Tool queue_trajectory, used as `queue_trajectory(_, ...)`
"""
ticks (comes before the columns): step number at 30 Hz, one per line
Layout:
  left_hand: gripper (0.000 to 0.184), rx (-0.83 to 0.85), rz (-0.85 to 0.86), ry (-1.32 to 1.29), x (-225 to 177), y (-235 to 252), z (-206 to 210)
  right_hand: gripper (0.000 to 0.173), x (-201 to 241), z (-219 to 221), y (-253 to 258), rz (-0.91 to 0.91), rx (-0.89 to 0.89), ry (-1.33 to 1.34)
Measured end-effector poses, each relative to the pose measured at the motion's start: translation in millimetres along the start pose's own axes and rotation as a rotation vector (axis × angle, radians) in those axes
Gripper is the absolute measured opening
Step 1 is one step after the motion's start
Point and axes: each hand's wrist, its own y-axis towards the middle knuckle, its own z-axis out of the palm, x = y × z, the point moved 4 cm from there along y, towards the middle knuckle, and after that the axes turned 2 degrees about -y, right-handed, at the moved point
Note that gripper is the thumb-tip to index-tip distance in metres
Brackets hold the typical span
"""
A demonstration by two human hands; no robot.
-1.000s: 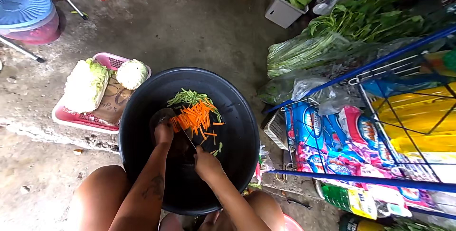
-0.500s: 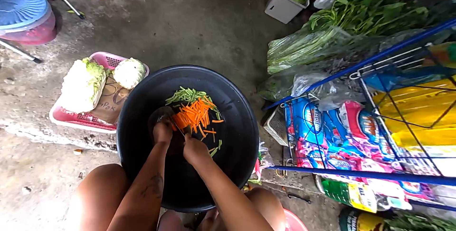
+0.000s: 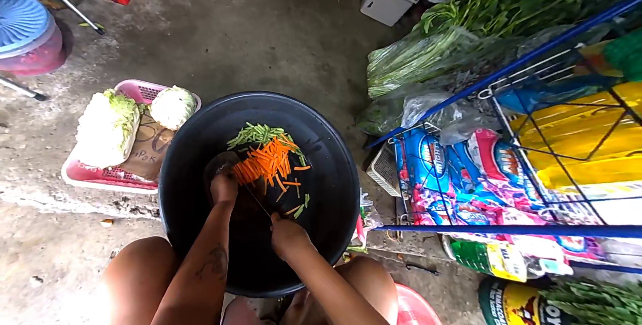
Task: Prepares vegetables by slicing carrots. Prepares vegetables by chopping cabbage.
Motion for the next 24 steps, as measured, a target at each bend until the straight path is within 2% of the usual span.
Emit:
queue_trajectory(4,0.029,0.006,0.04,-0.033,-1.5,-1.0,-0.3,0.046,-25.8,3.5,-7.9,-0.038,0.016,0.077)
queue_trajectory(8,0.037,-0.001,0.143,-0.018,-23.2,-13.8,4.6,0.047,-51.7,-2.2,-3.0,-0.058,-0.065,0.294)
queue_trajectory(12,0.062,0.082,0.057,0.062,-36.2,-17.4,13.3,0.047,-65.3,-6.9,6.5,-0.037,-0.105,0.413)
queue_trajectory(17,0.08,0.074,-0.001,0.18,-45.1,-13.9,16.5,0.049,-68.7,-6.2,13.1,-0.061,-0.111,0.464)
queue_trajectory(20,0.081,0.074,-0.029,0.221,-50.8,-11.9,18.2,0.048,-69.1,-6.3,14.5,-0.081,-0.11,0.473)
queue_trajectory(24,0.07,0.093,-0.036,0.24,-53.8,-12.5,14.3,0.048,-68.4,-10.0,12.9,-0.086,-0.124,0.482)
